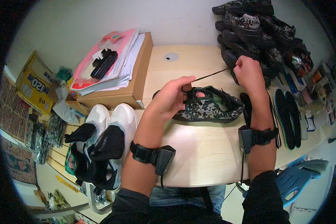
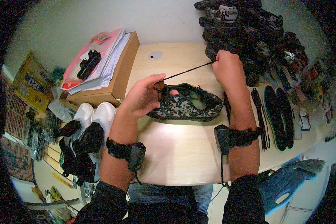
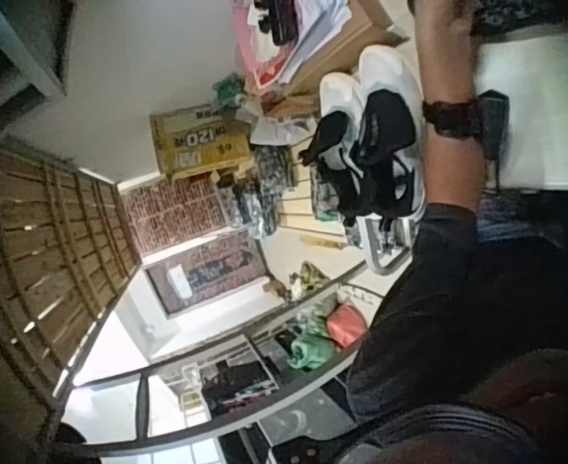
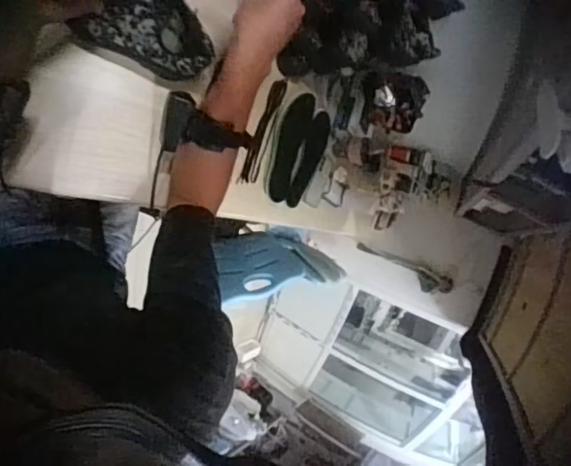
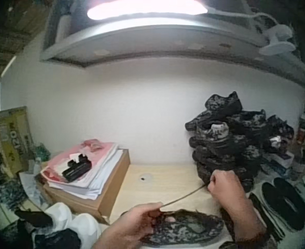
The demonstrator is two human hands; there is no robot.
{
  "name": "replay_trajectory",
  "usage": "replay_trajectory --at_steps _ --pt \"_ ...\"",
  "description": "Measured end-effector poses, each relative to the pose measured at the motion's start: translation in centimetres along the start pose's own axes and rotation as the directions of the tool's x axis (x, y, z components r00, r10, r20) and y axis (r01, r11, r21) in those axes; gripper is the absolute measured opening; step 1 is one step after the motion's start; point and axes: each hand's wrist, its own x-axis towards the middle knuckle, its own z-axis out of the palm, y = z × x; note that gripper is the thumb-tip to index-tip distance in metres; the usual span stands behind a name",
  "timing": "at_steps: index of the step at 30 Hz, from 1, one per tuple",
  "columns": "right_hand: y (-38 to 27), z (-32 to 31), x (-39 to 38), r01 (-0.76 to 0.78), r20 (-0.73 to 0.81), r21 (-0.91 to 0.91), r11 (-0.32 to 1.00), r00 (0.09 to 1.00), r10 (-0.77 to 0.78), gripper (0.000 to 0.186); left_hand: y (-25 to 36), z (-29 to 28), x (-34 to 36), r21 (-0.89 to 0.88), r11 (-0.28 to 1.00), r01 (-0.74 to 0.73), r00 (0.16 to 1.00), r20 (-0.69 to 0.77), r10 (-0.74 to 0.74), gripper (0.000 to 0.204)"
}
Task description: Repairing a camouflaged pattern shoe by inserting a lacing system or structural reinforcement.
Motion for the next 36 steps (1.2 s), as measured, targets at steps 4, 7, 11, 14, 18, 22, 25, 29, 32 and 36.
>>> replay_trajectory --at_steps 4,7,11,14,18,22,25,29,32,36 --pt "1.2 1.4 0.1 -0.010 0.077 -0.229 0.973 0.997 0.028 0.013 0.2 -0.1 0.1 -0.098 0.995 -0.024 0.999 0.023 0.026 0.026" --pt "1.7 1.1 -0.1 0.160 0.496 -0.084 0.984 0.863 -0.098 0.012 0.3 0.3 0.2 -0.105 0.994 -0.022 0.999 0.021 0.024 0.025" --pt "-1.2 0.5 -1.2 0.042 0.586 0.293 0.955 0.782 -0.214 0.012 -0.1 -0.2 0.7 -0.052 0.999 -0.014 1.000 0.010 0.014 0.023" --pt "-3.4 0.7 -1.6 -0.130 0.464 0.642 0.756 0.850 -0.248 0.009 -0.1 0.1 0.3 -0.021 1.000 0.000 1.000 0.013 0.000 0.016" --pt "-4.7 0.7 -2.2 -0.228 0.482 0.744 0.628 0.834 -0.268 0.007 -0.9 0.0 0.8 0.113 0.987 -0.116 0.992 -0.027 0.120 0.013" --pt "-4.7 0.7 -2.6 -0.190 0.476 0.711 0.677 0.839 -0.264 0.008 -1.2 0.2 1.3 0.119 0.991 -0.056 0.998 -0.020 0.059 0.023" --pt "-4.3 1.8 -2.6 -0.147 0.463 0.729 0.668 0.825 -0.324 0.010 -1.3 0.2 1.3 0.092 0.987 -0.129 0.991 -0.015 0.131 0.027" --pt "-4.2 1.9 -2.6 -0.111 0.478 0.698 0.708 0.808 -0.345 0.008 -1.1 -0.1 1.4 0.177 0.978 -0.112 0.993 -0.027 0.119 0.032" --pt "-4.7 1.3 -2.8 -0.111 0.506 0.669 0.735 0.793 -0.340 0.010 -1.1 -0.4 1.3 0.194 0.976 -0.094 0.995 -0.026 0.101 0.033" --pt "-4.6 1.4 -3.0 0.012 0.413 0.656 0.755 0.831 -0.372 0.017 -1.5 -0.2 1.6 0.223 0.964 -0.145 0.988 -0.013 0.152 0.034"
